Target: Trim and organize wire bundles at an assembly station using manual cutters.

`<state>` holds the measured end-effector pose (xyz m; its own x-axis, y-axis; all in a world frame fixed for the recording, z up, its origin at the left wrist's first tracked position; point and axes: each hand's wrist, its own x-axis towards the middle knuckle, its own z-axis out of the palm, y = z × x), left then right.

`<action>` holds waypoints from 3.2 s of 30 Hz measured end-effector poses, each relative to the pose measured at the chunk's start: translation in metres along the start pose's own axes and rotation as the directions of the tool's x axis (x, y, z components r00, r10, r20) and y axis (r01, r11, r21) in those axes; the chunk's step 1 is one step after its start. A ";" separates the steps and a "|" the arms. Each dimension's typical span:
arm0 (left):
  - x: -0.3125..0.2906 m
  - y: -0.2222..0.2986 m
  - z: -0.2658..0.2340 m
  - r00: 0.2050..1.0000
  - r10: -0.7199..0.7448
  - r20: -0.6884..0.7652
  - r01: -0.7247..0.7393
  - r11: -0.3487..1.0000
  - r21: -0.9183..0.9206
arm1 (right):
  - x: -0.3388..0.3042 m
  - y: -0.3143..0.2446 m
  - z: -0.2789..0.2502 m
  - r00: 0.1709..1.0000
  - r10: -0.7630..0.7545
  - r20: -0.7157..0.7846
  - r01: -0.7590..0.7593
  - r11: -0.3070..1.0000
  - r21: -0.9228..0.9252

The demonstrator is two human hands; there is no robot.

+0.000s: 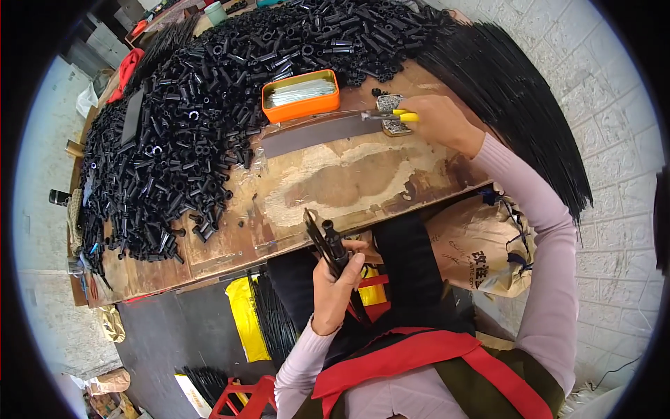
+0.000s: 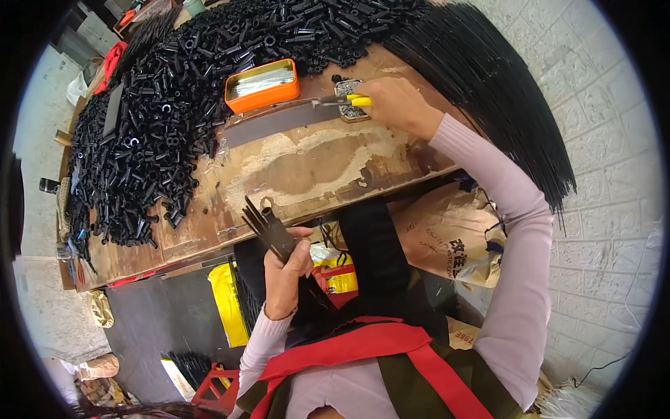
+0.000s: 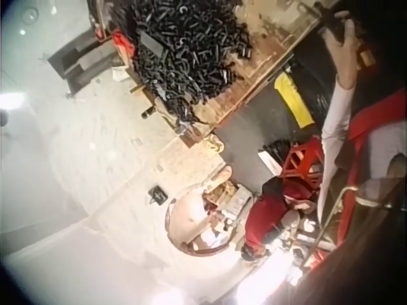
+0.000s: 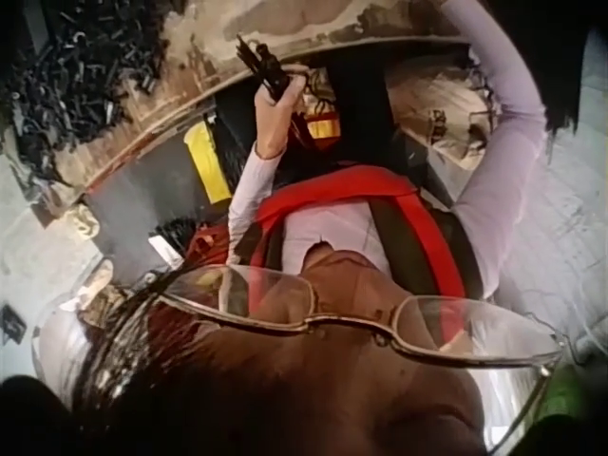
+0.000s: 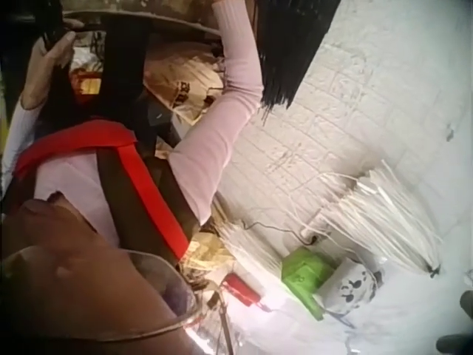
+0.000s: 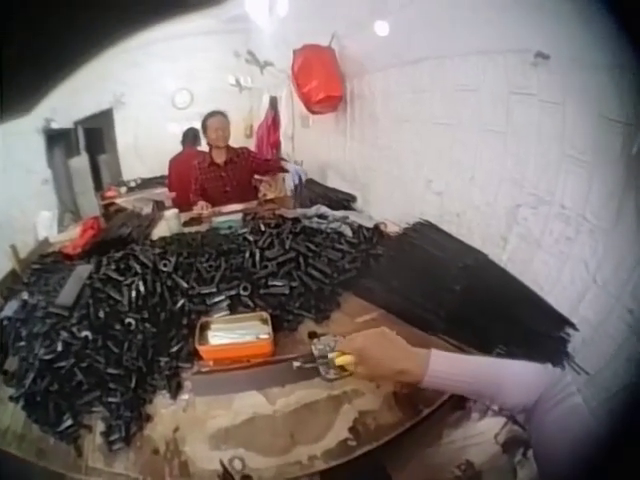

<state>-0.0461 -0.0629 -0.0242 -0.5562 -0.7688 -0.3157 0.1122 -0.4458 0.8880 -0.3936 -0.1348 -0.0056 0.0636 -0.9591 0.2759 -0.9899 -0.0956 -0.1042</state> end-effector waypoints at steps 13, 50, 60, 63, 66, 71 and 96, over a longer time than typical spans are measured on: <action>-0.061 0.001 0.002 0.991 0.135 0.021 -0.136 0.990 0.030 | 0.020 0.006 -0.017 0.786 0.208 0.583 -0.523 -0.279 0.805; -0.088 -0.012 0.003 0.896 0.314 0.314 -0.324 0.946 -0.021 | -0.174 -0.256 -0.045 0.987 0.107 0.119 -0.069 -0.383 0.921; -0.096 -0.010 -0.005 0.907 0.333 0.259 -0.346 0.938 0.004 | -0.171 -0.265 -0.041 0.995 0.071 0.072 -0.043 -0.349 0.936; -0.099 -0.008 -0.006 0.909 0.336 0.245 -0.352 0.936 0.023 | -0.170 -0.269 -0.041 0.995 0.081 0.051 -0.023 -0.312 0.950; -0.100 -0.007 -0.006 0.910 0.334 0.244 -0.348 0.937 0.013 | -0.170 -0.271 -0.038 0.996 0.085 0.041 -0.011 -0.325 0.946; -0.097 -0.011 -0.008 0.911 0.334 0.243 -0.341 0.940 -0.014 | -0.168 -0.271 -0.038 0.995 0.095 0.036 -0.001 -0.346 0.938; -0.085 -0.008 -0.015 0.885 0.358 0.297 -0.328 0.933 -0.148 | -0.157 -0.247 -0.056 0.995 0.016 0.099 -0.099 0.310 0.946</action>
<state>0.0124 -0.0013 -0.0092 -0.6963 -0.7044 0.1380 0.4091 -0.2315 0.8826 -0.1656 0.0545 0.0305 0.0597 -0.9822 0.1783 -0.1933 -0.1867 -0.9632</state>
